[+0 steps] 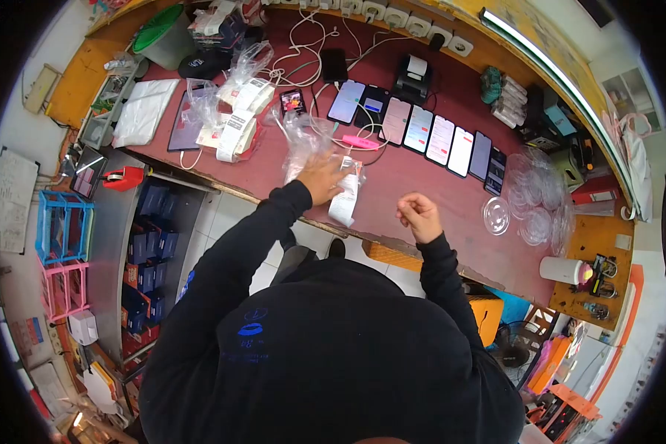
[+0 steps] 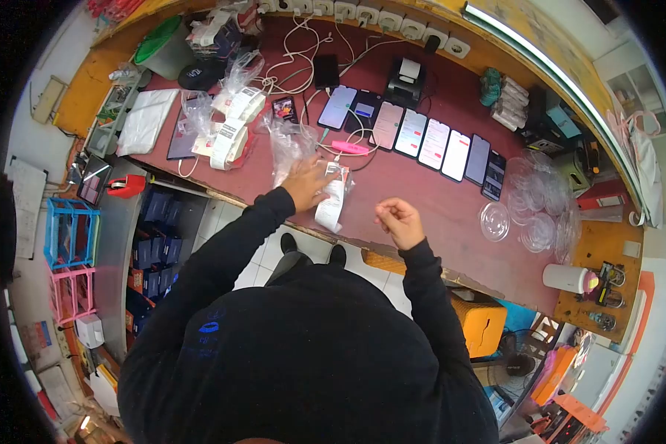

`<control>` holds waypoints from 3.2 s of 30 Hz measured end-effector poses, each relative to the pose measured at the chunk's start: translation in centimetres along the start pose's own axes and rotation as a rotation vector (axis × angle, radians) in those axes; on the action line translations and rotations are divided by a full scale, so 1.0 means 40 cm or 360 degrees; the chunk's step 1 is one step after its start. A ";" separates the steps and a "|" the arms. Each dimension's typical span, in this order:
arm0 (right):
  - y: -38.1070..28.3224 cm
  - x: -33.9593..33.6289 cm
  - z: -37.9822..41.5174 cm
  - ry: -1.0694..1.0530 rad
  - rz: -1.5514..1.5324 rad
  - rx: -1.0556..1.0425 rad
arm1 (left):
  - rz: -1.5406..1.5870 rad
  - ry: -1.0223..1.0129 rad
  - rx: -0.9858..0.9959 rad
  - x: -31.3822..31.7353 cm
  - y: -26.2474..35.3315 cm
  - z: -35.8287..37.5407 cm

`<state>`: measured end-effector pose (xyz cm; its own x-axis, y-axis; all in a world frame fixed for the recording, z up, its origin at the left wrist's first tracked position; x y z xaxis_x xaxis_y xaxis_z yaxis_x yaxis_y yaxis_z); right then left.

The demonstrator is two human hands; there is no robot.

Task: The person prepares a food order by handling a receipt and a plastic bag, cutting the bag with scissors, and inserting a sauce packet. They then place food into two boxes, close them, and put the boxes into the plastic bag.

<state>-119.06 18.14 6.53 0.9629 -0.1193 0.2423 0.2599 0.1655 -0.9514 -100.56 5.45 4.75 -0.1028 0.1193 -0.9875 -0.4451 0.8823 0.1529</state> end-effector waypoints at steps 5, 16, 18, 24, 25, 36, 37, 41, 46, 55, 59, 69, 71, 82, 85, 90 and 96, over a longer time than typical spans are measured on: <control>0.056 0.087 -0.103 -0.0368 0.0173 0.0235 | 0.0022 -0.0145 -0.0135 0.054 -0.075 -0.012; 0.182 0.213 -0.302 -0.0122 0.2033 -0.0068 | 0.0033 -0.0220 -0.0169 0.073 -0.084 -0.020; 0.170 0.207 -0.296 -0.0044 0.2166 0.0021 | 0.0089 -0.0276 -0.0211 0.069 -0.085 -0.023; 0.166 0.096 -0.241 0.0152 0.2008 0.0377 | 0.0140 -0.0362 -0.0294 0.074 -0.082 -0.020; 0.178 0.083 -0.237 0.0149 0.1977 0.0370 | 0.0138 -0.0357 -0.0287 0.076 -0.084 -0.021; 0.155 -0.010 -0.163 0.0188 0.1835 0.0066 | 0.0148 0.0705 -0.0248 -0.077 -0.057 0.101; 0.133 0.004 -0.154 0.0169 0.1788 0.0021 | 0.0101 0.0888 -0.0329 -0.093 -0.064 0.139; 0.095 0.067 -0.148 0.0066 0.1588 -0.0146 | 0.0686 0.1309 -0.1115 -0.022 -0.161 0.272; 0.067 0.217 -0.243 -0.0084 0.1832 -0.0760 | 0.0676 0.0559 -0.1129 0.050 -0.167 0.218; 0.152 0.331 -0.278 -0.0244 0.2128 -0.0978 | 0.1434 0.0787 -0.1121 0.183 -0.201 0.251; 0.141 0.347 -0.283 -0.0325 0.2206 -0.0854 | 0.1706 0.0719 -0.1682 0.232 -0.195 0.281; 0.126 0.382 -0.302 -0.0451 0.2362 -0.0945 | 0.2410 0.1384 -0.1826 0.414 -0.211 0.231; 0.119 0.382 -0.306 -0.0467 0.2327 -0.0888 | 0.2557 0.1319 -0.1741 0.394 -0.206 0.222; 0.104 0.377 -0.269 -0.0529 0.2029 -0.0558 | 0.2570 0.1528 -0.1942 0.235 -0.102 0.275; 0.118 0.388 -0.270 -0.0438 0.2068 -0.0609 | 0.2359 0.1539 -0.1918 0.235 -0.101 0.279; 0.086 0.403 -0.273 -0.0447 0.2178 -0.0461 | 0.2107 0.1616 -0.1853 0.259 -0.101 0.287; 0.069 0.407 -0.291 -0.0538 0.2243 -0.0583 | 0.1952 0.1662 -0.1702 0.215 -0.075 0.293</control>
<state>-103.53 5.28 5.63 0.3851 0.1602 -0.9089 -0.8562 -0.3054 -0.4166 -89.69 9.15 -4.65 -0.9619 -0.2732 0.0069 0.0376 -0.1076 0.9935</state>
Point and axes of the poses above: each hand's wrist, its own z-axis away from the middle knuckle, its own x-axis out of the palm, y = z × x, the point moved 6 cm from there along -z, towards the middle knuckle, and after that the axes turned 2 degrees about -y, right-handed, at the moved point
